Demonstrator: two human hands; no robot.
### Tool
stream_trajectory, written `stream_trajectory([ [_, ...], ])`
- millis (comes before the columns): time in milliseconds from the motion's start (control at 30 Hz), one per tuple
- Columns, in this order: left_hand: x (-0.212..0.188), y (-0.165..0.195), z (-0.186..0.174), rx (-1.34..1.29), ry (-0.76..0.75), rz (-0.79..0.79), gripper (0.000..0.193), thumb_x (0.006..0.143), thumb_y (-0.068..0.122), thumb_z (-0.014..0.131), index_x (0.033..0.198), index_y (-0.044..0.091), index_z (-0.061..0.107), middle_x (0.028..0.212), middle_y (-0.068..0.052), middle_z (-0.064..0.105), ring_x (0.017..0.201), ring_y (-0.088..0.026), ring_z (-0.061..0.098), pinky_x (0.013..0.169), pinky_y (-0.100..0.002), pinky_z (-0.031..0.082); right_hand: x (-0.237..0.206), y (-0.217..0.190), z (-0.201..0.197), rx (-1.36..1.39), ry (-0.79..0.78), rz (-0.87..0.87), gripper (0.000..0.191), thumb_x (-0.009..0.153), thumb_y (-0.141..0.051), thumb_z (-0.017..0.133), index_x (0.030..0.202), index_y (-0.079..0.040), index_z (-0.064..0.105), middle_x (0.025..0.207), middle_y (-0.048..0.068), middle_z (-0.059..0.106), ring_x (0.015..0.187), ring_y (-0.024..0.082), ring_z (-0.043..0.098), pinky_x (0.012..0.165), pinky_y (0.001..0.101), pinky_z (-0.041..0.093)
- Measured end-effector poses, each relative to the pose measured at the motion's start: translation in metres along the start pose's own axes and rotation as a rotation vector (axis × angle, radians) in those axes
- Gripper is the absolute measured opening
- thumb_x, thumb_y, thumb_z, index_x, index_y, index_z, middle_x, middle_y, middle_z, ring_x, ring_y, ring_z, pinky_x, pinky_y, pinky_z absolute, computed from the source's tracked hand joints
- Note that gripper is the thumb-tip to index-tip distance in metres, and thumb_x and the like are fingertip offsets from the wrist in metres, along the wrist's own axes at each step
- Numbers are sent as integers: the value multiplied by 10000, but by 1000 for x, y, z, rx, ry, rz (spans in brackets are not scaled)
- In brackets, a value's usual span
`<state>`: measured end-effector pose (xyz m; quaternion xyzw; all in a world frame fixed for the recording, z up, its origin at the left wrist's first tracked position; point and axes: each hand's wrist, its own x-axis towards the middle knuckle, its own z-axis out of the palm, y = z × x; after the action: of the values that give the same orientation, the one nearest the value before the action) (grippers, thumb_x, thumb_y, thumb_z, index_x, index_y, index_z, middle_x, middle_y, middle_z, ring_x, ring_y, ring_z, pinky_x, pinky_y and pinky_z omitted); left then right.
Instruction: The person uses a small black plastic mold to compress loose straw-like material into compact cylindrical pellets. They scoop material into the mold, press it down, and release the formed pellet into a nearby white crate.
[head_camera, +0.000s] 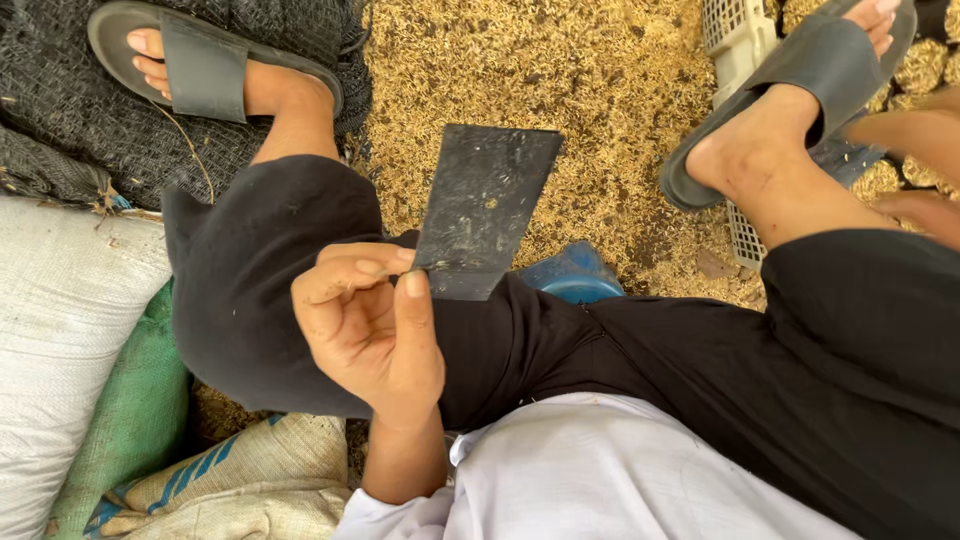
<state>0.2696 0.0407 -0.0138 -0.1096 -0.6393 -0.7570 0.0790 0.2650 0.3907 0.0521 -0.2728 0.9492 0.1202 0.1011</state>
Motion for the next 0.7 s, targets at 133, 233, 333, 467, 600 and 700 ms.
stream_trajectory([
  [133, 2, 0, 8, 19, 38, -27, 271, 1046, -141, 630, 1198, 35, 490, 1109, -125, 602, 978, -121, 584, 959, -233, 490, 29, 2, -4, 45, 16, -73, 680, 861, -524, 643, 1424, -149, 570, 1049, 19, 676, 922, 175, 698, 774, 350, 559],
  [233, 6, 10, 6, 77, 28, -50, 273, 1034, -146, 642, 1189, 27, 498, 1103, -126, 615, 1021, -142, 626, 968, -248, 513, 61, -4, -11, 329, 141, -150, 718, 872, -520, 636, 1442, -94, 553, 1058, 52, 682, 891, 190, 705, 735, 357, 562],
  [333, 14, 30, -1, 201, -15, -75, 244, 1019, -149, 669, 1144, 7, 529, 1073, -127, 630, 1008, -159, 660, 964, -256, 544, 85, -13, -27, 665, 121, -183, 633, 924, -474, 632, 1437, -109, 568, 1121, 71, 696, 664, 133, 638, 584, 317, 541],
  [467, 32, 40, -1, 371, -85, -88, 175, 1029, -143, 691, 1098, -22, 584, 1029, -124, 653, 972, -157, 689, 922, -234, 558, 109, -13, -44, 854, 77, -155, 436, 918, -417, 645, 1286, -186, 672, 989, 47, 700, 494, 111, 588, 422, 296, 479],
  [600, 62, -1, 18, 312, -54, -110, 195, 1076, -100, 690, 1188, -12, 557, 1118, -92, 656, 994, -124, 642, 923, -228, 518, 141, 4, -24, 793, 165, -101, 242, 997, -304, 670, 1147, -135, 757, 823, 36, 694, 606, 158, 602, 543, 326, 449],
  [700, 94, -60, 30, 232, 62, -95, 302, 1104, -3, 662, 1356, 24, 498, 1280, -60, 611, 1125, -121, 613, 998, -257, 512, 163, 30, 5, 787, 212, 17, 199, 993, -273, 691, 1114, -123, 742, 837, 37, 694, 633, 154, 608, 571, 319, 462],
])
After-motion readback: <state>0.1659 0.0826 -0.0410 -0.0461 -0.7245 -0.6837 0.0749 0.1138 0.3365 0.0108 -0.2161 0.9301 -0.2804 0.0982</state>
